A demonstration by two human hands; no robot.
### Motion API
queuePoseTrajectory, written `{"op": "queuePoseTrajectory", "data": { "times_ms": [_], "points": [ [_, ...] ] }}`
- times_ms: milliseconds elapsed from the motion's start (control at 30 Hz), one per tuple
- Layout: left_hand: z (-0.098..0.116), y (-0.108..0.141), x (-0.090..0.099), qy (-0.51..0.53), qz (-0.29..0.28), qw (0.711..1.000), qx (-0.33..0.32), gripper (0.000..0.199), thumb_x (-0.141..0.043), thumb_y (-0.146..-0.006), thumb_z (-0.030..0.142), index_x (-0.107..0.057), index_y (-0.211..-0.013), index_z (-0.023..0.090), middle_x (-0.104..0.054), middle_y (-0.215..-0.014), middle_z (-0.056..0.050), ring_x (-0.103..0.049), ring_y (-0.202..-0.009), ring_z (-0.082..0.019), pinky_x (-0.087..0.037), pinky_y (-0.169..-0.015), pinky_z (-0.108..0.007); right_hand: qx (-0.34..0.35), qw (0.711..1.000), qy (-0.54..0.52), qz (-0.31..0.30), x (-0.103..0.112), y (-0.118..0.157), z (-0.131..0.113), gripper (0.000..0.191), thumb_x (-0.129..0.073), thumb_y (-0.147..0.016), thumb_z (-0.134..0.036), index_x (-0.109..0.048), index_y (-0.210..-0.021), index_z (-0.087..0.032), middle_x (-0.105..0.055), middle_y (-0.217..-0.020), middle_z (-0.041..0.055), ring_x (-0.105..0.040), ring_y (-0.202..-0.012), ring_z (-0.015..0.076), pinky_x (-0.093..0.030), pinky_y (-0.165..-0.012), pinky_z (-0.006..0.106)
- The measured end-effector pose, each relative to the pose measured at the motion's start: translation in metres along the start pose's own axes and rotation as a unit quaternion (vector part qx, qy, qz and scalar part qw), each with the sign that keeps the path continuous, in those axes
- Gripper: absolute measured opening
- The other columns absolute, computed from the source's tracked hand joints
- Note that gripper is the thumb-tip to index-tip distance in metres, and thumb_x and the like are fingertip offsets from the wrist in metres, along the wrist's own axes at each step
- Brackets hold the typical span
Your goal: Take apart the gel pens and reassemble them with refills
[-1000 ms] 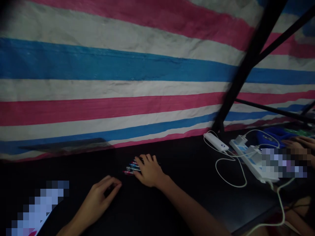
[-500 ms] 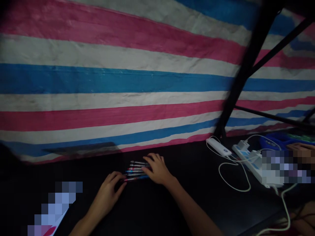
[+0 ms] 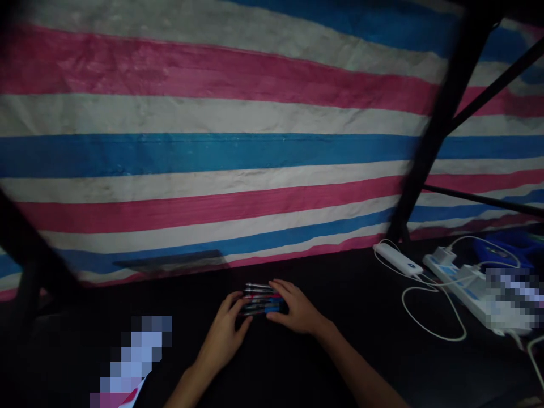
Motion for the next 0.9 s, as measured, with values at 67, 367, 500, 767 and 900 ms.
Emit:
{"op": "queuePoseTrajectory", "data": {
  "times_ms": [67,367,500,767,900],
  "points": [
    [-0.001,0.000,-0.001,0.010,0.008,1.000,0.010,0.031,-0.052,-0.080,0.021,-0.055,-0.111,0.022,-0.045,-0.126,-0.010,-0.048,-0.115,-0.025,-0.042,-0.097,-0.042,-0.004,0.999,-0.040,0.006,-0.002,0.000,0.000,0.064,-0.056,-0.082,-0.045,-0.034,-0.138,-0.024,-0.038,-0.139,0.0116,-0.036,-0.127,0.0240,-0.031,-0.103,0.041],
    [0.001,-0.002,-0.006,0.016,0.009,1.000,-0.010,0.039,-0.053,-0.080,0.019,-0.049,-0.118,0.024,-0.047,-0.123,-0.008,-0.047,-0.114,-0.025,-0.039,-0.099,-0.045,0.012,0.992,-0.112,0.047,-0.008,-0.018,-0.006,0.042,-0.041,-0.092,-0.039,-0.045,-0.130,-0.022,-0.050,-0.128,0.0095,-0.044,-0.120,0.0193,-0.032,-0.102,0.039],
    [0.001,-0.005,-0.005,0.009,0.018,1.000,-0.008,0.038,-0.054,-0.079,0.022,-0.050,-0.117,0.025,-0.045,-0.125,-0.007,-0.044,-0.117,-0.025,-0.038,-0.100,-0.045,-0.022,0.978,-0.193,0.074,-0.010,-0.025,0.004,0.042,-0.027,-0.096,-0.041,-0.044,-0.129,-0.022,-0.051,-0.129,0.0084,-0.044,-0.121,0.0179,-0.033,-0.101,0.038],
    [-0.002,-0.005,-0.005,-0.025,0.014,1.000,-0.012,0.030,-0.055,-0.079,0.025,-0.055,-0.109,0.025,-0.047,-0.119,-0.007,-0.046,-0.110,-0.025,-0.041,-0.096,-0.045,-0.057,0.910,-0.387,0.140,-0.028,-0.040,0.023,0.048,-0.027,-0.091,-0.055,-0.049,-0.121,-0.025,-0.056,-0.121,0.0082,-0.047,-0.118,0.0211,-0.030,-0.102,0.039],
    [0.002,-0.005,-0.003,-0.038,0.009,0.999,-0.010,0.027,-0.056,-0.079,0.026,-0.056,-0.105,0.023,-0.049,-0.116,-0.006,-0.047,-0.107,-0.025,-0.041,-0.094,-0.044,-0.055,0.892,-0.417,0.164,-0.031,-0.044,0.025,0.049,-0.027,-0.090,-0.057,-0.051,-0.119,-0.025,-0.059,-0.117,0.0078,-0.050,-0.114,0.0216,-0.032,-0.101,0.039]
  ]
}}
Point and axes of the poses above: each hand's wrist, its own y-axis away from the middle knuckle, its own x-axis out of the back of the hand, z = x × y, the point moved 2 cm from there along -y, towards the middle knuckle
